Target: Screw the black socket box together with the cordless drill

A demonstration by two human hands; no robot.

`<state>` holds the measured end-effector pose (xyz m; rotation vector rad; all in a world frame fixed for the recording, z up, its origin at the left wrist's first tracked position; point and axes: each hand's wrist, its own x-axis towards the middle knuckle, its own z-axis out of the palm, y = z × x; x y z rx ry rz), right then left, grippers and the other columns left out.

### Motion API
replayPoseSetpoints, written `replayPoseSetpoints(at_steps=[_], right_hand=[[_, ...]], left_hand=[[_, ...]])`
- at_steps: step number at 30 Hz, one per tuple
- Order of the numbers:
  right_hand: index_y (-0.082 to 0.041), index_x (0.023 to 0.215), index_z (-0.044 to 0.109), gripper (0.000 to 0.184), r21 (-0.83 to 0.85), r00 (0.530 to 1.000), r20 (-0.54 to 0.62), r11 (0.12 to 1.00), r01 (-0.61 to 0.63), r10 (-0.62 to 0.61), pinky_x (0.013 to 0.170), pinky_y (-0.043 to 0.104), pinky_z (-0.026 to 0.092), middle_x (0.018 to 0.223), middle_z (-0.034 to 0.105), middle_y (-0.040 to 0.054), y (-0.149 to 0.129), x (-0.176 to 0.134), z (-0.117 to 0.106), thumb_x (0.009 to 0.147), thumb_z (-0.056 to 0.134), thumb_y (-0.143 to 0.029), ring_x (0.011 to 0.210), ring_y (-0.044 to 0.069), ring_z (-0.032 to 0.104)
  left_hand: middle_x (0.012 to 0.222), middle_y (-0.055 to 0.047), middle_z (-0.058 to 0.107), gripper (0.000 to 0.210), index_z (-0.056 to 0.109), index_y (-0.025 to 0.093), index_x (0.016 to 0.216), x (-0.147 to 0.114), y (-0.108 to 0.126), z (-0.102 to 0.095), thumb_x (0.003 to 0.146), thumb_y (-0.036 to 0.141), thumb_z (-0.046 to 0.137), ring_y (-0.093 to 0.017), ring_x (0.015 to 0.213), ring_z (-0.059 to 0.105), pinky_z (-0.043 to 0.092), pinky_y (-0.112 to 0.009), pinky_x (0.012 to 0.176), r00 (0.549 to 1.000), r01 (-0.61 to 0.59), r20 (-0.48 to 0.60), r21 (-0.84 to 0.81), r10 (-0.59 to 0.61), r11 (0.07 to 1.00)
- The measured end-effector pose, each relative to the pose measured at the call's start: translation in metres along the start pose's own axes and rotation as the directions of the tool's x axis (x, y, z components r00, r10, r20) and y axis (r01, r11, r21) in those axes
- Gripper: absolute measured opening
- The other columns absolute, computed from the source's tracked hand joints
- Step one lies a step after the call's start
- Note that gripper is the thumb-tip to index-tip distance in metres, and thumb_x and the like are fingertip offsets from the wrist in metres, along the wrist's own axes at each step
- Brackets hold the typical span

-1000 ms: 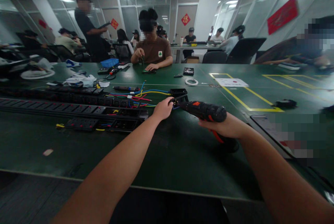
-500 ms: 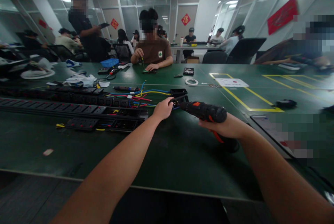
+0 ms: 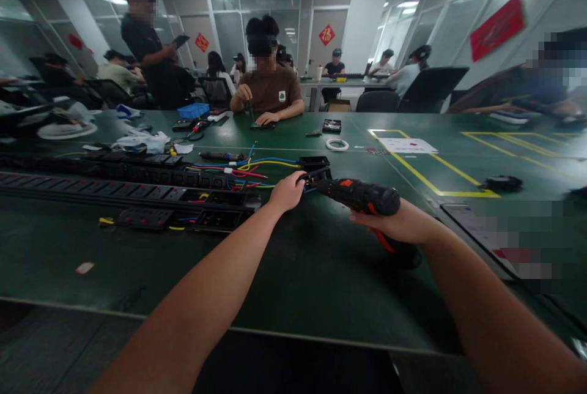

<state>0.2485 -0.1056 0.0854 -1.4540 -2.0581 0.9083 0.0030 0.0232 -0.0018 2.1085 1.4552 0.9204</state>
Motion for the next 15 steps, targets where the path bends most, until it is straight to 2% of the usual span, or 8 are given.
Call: replayPoseSetpoints(at_steps=[5,15], right_hand=[[-0.023,0.086,0.065,0.030,0.021,0.999,0.012,0.999,-0.050,0.050,0.063,0.035,0.051,0.069,0.064,-0.0008,-0.0001,0.0000,-0.0018,0.075,0.076,-0.048,0.065,0.021,0.063],[-0.021,0.093,0.069,0.032,0.036,0.999,0.030,0.999,-0.018,0.017,0.068,0.036,0.053,0.082,0.069,0.0024,0.0044,0.0024,-0.0006,0.078,0.077,-0.047,0.071,0.021,0.064]], left_hand=[[0.140,-0.005,0.070,0.042,0.063,0.026,0.142,0.0010,-0.0014,-0.0002,0.103,0.031,0.046,-0.026,0.130,0.064,0.048,-0.036,0.112,1.000,0.011,0.007,0.001,-0.011,1.000],[0.142,-0.005,0.069,0.043,0.062,0.025,0.143,-0.0002,-0.0005,-0.0017,0.103,0.030,0.044,-0.026,0.131,0.063,0.047,-0.037,0.112,1.000,0.023,0.016,-0.002,-0.023,1.000]])
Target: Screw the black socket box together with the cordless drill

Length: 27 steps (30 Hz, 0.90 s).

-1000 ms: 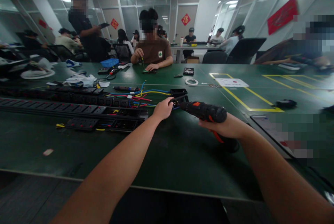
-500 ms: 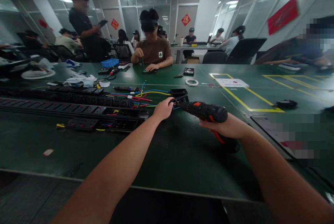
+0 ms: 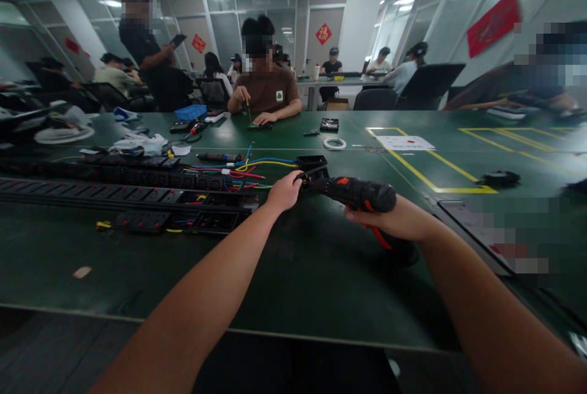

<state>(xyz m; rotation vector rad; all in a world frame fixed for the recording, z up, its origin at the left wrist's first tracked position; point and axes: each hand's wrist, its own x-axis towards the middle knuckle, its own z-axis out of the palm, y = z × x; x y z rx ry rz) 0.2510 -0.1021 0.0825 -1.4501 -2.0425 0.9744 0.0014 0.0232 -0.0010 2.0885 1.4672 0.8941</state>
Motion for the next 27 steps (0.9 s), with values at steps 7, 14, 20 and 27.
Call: replayPoseSetpoints(at_steps=[7,14,20,27], right_hand=[[-0.021,0.096,0.069,0.038,0.051,0.999,-0.038,0.998,-0.031,0.033,0.064,0.034,0.054,0.077,0.067,0.0002,-0.001,0.001,-0.002,0.074,0.080,-0.050,0.065,0.019,0.063],[-0.022,0.107,0.070,0.047,0.083,0.997,-0.033,0.995,-0.061,0.064,0.060,0.033,0.054,0.076,0.066,-0.0002,-0.001,0.001,-0.005,0.073,0.082,-0.052,0.063,0.019,0.063],[-0.021,0.101,0.071,0.043,0.125,0.997,0.009,0.989,-0.077,0.076,0.063,0.035,0.057,0.087,0.070,0.0027,0.002,0.004,-0.006,0.074,0.082,-0.054,0.066,0.019,0.064],[-0.022,0.101,0.072,0.044,0.094,0.995,-0.010,0.990,-0.101,0.102,0.062,0.034,0.056,0.080,0.069,0.0015,-0.006,0.000,-0.004,0.073,0.083,-0.053,0.064,0.019,0.064]], left_hand=[[0.140,-0.005,0.070,0.042,0.063,0.027,0.141,0.001,0.000,0.001,0.103,0.030,0.044,-0.026,0.129,0.064,0.048,-0.038,0.110,1.000,0.003,-0.006,0.015,-0.002,1.000],[0.140,-0.006,0.070,0.043,0.061,0.027,0.142,-0.004,0.009,-0.002,0.104,0.030,0.042,-0.027,0.127,0.065,0.049,-0.038,0.109,0.999,0.040,0.004,0.050,-0.040,0.998],[0.143,-0.009,0.067,0.046,0.057,0.025,0.146,-0.008,0.021,-0.001,0.105,0.029,0.038,-0.029,0.129,0.064,0.049,-0.041,0.108,0.995,0.096,0.001,0.081,-0.097,0.992],[0.145,-0.011,0.065,0.046,0.056,0.024,0.146,-0.008,0.023,0.003,0.105,0.027,0.038,-0.030,0.130,0.064,0.048,-0.043,0.108,0.995,0.097,-0.020,0.066,-0.096,0.993]])
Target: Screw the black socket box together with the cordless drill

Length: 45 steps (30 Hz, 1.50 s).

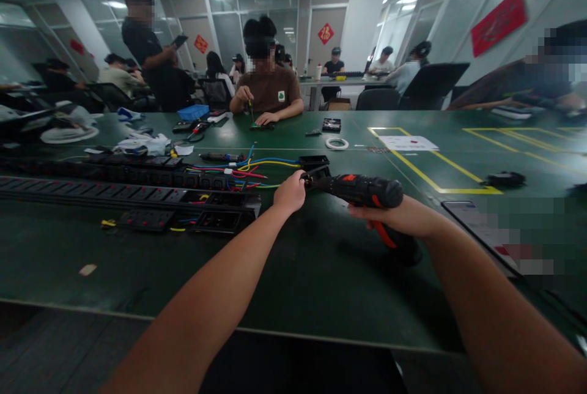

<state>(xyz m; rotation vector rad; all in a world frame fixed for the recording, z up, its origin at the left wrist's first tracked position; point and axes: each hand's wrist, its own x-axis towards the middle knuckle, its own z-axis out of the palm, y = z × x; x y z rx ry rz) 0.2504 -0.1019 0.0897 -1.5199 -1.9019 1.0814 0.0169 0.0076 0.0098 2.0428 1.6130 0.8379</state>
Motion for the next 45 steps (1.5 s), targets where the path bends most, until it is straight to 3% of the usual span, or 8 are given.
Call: replayPoseSetpoints(at_steps=[8,14,19,27,38,45], right_hand=[[-0.025,0.110,0.071,0.048,0.018,1.000,-0.005,1.000,-0.005,0.005,0.062,0.036,0.057,0.081,0.068,0.0000,0.005,0.003,-0.002,0.072,0.083,-0.052,0.065,0.020,0.064],[-0.022,0.100,0.070,0.042,0.023,1.000,-0.004,1.000,-0.006,0.007,0.062,0.034,0.055,0.080,0.067,0.0001,0.002,0.002,0.000,0.072,0.084,-0.051,0.065,0.019,0.063],[-0.023,0.104,0.071,0.043,0.052,1.000,-0.001,0.998,0.021,-0.021,0.063,0.035,0.057,0.088,0.069,0.0014,0.007,0.003,0.000,0.073,0.084,-0.051,0.068,0.020,0.064],[-0.023,0.105,0.071,0.040,0.010,0.999,-0.005,0.999,0.050,-0.050,0.061,0.033,0.058,0.086,0.070,0.0008,0.008,0.004,0.001,0.076,0.082,-0.049,0.065,0.018,0.064],[-0.021,0.100,0.072,0.038,0.016,0.999,-0.050,1.000,0.016,-0.015,0.061,0.035,0.058,0.085,0.070,0.0031,0.011,0.005,0.000,0.073,0.082,-0.045,0.064,0.020,0.064],[-0.023,0.093,0.071,0.035,0.014,0.998,-0.067,1.000,0.008,-0.007,0.059,0.034,0.057,0.078,0.069,0.0006,0.004,0.002,0.001,0.068,0.082,-0.043,0.061,0.019,0.065]], left_hand=[[0.142,-0.010,0.068,0.042,0.059,0.025,0.141,-0.003,0.006,0.008,0.106,0.026,0.035,-0.028,0.125,0.066,0.049,-0.041,0.106,0.998,0.027,-0.052,-0.026,-0.028,0.999],[0.141,-0.012,0.067,0.042,0.058,0.025,0.140,-0.003,0.006,0.015,0.106,0.024,0.035,-0.029,0.126,0.065,0.049,-0.042,0.106,0.996,0.046,-0.077,-0.038,-0.049,0.998],[0.141,-0.013,0.067,0.042,0.058,0.024,0.140,-0.003,0.005,0.015,0.105,0.024,0.034,-0.029,0.126,0.066,0.049,-0.043,0.106,0.996,0.039,-0.084,-0.038,-0.042,0.999],[0.139,-0.009,0.070,0.043,0.060,0.024,0.141,0.007,-0.008,-0.002,0.104,0.025,0.038,-0.027,0.127,0.065,0.048,-0.037,0.108,0.999,-0.030,0.016,-0.043,0.031,0.999],[0.140,-0.010,0.069,0.044,0.060,0.022,0.141,0.006,-0.008,0.001,0.104,0.027,0.037,-0.027,0.127,0.065,0.049,-0.039,0.108,0.999,-0.039,0.008,-0.091,0.040,0.995],[0.137,-0.007,0.071,0.042,0.060,0.025,0.141,0.008,-0.011,0.003,0.103,0.027,0.041,-0.025,0.125,0.066,0.050,-0.034,0.105,1.000,-0.014,0.014,-0.100,0.015,0.995]])
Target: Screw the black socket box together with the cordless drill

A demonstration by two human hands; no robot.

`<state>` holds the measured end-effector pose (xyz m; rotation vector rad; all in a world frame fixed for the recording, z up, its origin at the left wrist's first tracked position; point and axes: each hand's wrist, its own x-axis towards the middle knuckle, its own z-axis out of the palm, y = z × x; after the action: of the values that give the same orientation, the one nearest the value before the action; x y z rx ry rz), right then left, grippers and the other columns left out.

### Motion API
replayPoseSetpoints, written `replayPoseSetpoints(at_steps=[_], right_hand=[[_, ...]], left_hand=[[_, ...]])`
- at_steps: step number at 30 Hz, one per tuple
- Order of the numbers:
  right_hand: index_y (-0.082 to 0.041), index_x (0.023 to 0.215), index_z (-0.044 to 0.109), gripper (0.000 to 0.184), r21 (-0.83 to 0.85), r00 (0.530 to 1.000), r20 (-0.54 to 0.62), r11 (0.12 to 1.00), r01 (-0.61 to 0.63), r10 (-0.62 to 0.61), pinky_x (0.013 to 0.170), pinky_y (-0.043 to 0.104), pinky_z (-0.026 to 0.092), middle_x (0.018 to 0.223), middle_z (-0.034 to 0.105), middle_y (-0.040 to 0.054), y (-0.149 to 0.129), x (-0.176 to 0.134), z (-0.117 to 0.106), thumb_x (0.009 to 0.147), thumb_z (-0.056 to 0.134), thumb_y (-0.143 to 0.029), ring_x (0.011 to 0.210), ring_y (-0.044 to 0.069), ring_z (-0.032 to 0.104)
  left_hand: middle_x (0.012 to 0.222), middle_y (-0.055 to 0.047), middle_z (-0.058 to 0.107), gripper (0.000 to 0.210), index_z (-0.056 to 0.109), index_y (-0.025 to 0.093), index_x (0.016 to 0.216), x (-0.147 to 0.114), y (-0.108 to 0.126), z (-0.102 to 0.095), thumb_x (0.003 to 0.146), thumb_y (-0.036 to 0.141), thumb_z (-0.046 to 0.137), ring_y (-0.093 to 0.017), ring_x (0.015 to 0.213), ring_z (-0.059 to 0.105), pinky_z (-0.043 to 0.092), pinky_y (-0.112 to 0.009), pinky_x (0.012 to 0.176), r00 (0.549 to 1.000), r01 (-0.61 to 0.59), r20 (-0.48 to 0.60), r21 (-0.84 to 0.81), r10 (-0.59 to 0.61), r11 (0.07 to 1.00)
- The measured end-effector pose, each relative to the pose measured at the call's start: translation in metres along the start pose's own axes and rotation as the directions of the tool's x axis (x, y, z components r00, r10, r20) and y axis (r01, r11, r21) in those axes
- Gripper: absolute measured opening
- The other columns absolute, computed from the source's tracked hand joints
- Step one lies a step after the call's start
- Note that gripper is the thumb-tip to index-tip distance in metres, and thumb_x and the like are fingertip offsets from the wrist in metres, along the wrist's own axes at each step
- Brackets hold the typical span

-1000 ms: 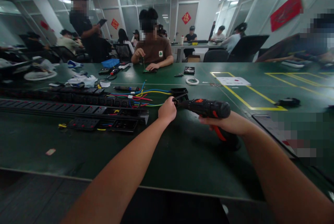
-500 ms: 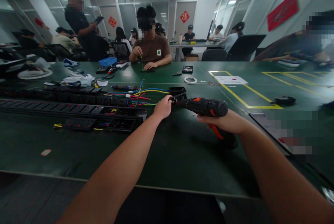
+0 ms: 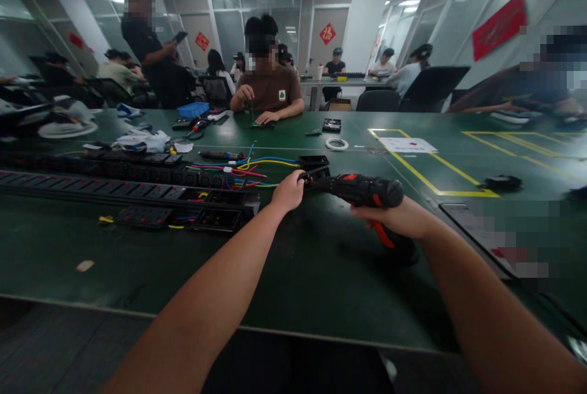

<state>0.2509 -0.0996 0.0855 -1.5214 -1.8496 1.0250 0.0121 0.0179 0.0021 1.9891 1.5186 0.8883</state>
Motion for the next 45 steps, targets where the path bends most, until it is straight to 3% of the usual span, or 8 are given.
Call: replayPoseSetpoints(at_steps=[8,37,45], right_hand=[[-0.022,0.097,0.071,0.038,0.015,1.000,0.005,1.000,-0.002,0.002,0.059,0.035,0.057,0.080,0.069,0.0016,0.001,0.001,0.000,0.067,0.083,-0.042,0.062,0.020,0.065],[-0.023,0.096,0.069,0.036,-0.037,1.000,0.029,0.999,0.009,-0.008,0.059,0.034,0.055,0.075,0.067,-0.0001,-0.001,-0.001,0.001,0.069,0.082,-0.044,0.061,0.020,0.064],[-0.021,0.096,0.070,0.038,0.033,0.999,0.042,0.999,-0.007,0.005,0.061,0.035,0.056,0.086,0.070,0.0031,0.005,0.003,-0.001,0.069,0.084,-0.044,0.063,0.019,0.064]], left_hand=[[0.117,-0.006,0.077,0.043,0.060,0.026,0.141,0.001,-0.003,0.001,0.103,0.028,0.041,-0.023,0.108,0.073,0.051,-0.033,0.101,1.000,0.002,0.006,-0.028,-0.002,1.000],[0.104,-0.007,0.077,0.043,0.062,0.023,0.141,0.007,-0.010,0.003,0.104,0.028,0.041,-0.020,0.083,0.070,0.051,-0.030,0.083,1.000,0.016,0.009,-0.116,-0.015,0.993],[0.105,-0.008,0.077,0.043,0.063,0.022,0.140,0.008,-0.012,0.004,0.104,0.029,0.040,-0.020,0.082,0.071,0.051,-0.030,0.083,1.000,0.001,0.006,-0.118,0.000,0.993]])
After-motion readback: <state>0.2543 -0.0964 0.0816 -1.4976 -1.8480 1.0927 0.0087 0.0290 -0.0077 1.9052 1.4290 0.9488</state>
